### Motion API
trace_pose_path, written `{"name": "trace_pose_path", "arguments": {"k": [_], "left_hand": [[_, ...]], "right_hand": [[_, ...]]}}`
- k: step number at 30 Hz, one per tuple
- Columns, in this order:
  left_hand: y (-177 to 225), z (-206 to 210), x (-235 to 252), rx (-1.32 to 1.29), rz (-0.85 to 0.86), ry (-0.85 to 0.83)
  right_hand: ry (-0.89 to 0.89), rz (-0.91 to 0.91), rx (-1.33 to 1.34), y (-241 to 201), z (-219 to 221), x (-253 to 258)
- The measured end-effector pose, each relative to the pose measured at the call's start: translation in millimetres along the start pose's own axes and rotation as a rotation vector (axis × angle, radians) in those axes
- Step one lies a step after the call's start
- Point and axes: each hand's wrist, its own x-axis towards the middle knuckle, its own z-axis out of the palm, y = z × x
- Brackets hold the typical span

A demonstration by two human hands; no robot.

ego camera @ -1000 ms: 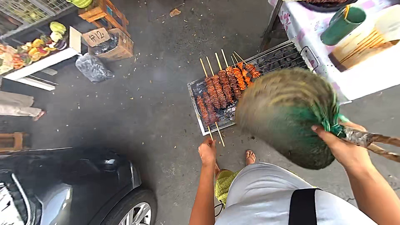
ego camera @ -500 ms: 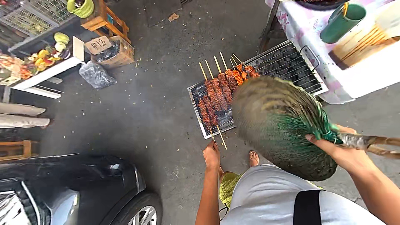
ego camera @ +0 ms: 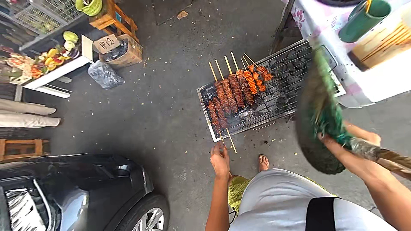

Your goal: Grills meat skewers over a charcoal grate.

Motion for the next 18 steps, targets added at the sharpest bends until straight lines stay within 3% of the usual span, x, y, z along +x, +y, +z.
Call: {"name": "trace_pose_path", "arguments": {"k": [2,6,9,11,15,18], "left_hand": [[3,-4,0,-0.003,0.007,0.024],[3,-17,-12,0.037,-0.058,0.047],[-4,-39,-14,0.056,-0.125,-0.015],[-15,-50,-12,0.081,-0.177,-0.017],[-46,-71,-5,0.139,-0.25,0.007],[-76,-87,9,0.173,-0.3,-0.06]], "right_hand": [[-0.074,0.048,0.119,-3,-1,4],[0.12,0.026,-0.153,-7,4,9],[-0.029,-0.011,0.04,-12,11,8],[-0.057,0.089,0.188,-14,8,10],[0.159,0.134,0.011,-23,20,9],[0.043,0.159,0.083,-44,32,-2]]}}
